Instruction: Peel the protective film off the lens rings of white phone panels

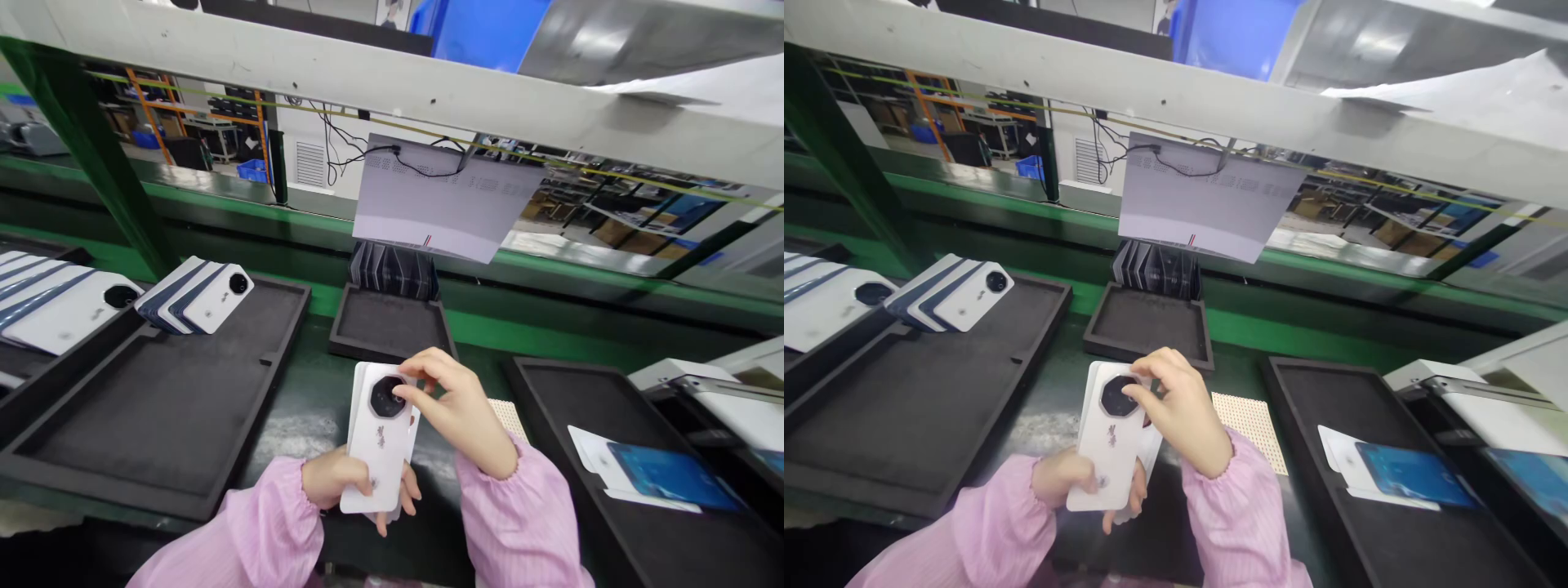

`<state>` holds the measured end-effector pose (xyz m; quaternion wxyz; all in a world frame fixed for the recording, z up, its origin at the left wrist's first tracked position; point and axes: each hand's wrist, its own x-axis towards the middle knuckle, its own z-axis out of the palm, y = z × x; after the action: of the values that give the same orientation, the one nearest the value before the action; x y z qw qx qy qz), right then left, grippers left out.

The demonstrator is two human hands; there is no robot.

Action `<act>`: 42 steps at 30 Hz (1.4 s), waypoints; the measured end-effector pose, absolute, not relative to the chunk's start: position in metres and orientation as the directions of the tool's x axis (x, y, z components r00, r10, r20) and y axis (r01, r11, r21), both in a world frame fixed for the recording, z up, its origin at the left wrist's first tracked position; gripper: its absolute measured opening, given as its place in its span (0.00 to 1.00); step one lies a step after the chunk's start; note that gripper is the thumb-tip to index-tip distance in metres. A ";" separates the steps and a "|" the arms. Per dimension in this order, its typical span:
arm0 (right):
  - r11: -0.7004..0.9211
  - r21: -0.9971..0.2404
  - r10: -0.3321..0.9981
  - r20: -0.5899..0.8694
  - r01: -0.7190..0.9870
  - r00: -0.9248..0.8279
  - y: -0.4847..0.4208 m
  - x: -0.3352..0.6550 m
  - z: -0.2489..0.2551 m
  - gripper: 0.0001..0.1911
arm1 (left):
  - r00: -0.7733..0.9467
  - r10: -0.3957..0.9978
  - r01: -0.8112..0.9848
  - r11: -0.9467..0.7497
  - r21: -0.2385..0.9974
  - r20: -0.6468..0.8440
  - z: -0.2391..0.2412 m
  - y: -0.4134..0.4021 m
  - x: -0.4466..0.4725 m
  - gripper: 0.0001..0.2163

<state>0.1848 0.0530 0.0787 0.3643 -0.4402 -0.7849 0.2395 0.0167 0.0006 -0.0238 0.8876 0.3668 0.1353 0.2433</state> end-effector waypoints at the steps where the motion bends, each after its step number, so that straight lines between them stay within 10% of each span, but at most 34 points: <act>1: 0.493 -0.685 0.867 0.340 0.536 -0.364 0.052 0.182 0.079 0.03 | 0.842 0.535 -0.322 0.601 0.732 -0.069 -0.024 0.000 0.017 0.24; 16: 0.555 -0.565 0.821 0.254 0.611 -0.512 0.034 0.190 0.090 0.07 | 0.811 0.560 -0.269 0.612 0.744 -0.167 -0.027 0.000 0.020 0.23; 23: 0.742 -0.643 0.418 0.221 0.191 -0.881 0.000 0.215 0.126 0.05 | 0.815 0.579 -0.434 0.646 0.628 -0.033 -0.021 0.002 0.018 0.23; 37: 0.571 -0.650 0.820 0.480 0.502 -0.311 0.022 0.236 0.112 0.05 | 0.856 0.517 -0.424 0.703 0.571 -0.002 -0.018 0.005 0.022 0.24; 42: 0.549 -0.702 0.830 0.398 0.453 -0.390 0.040 0.220 0.104 0.05 | 0.864 0.503 -0.398 0.711 0.579 -0.023 -0.017 0.005 0.021 0.23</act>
<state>0.2202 0.0398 0.1036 0.3770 -0.4033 -0.7953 0.2504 0.0208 0.0047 -0.0174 0.9206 0.2909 0.0897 0.2446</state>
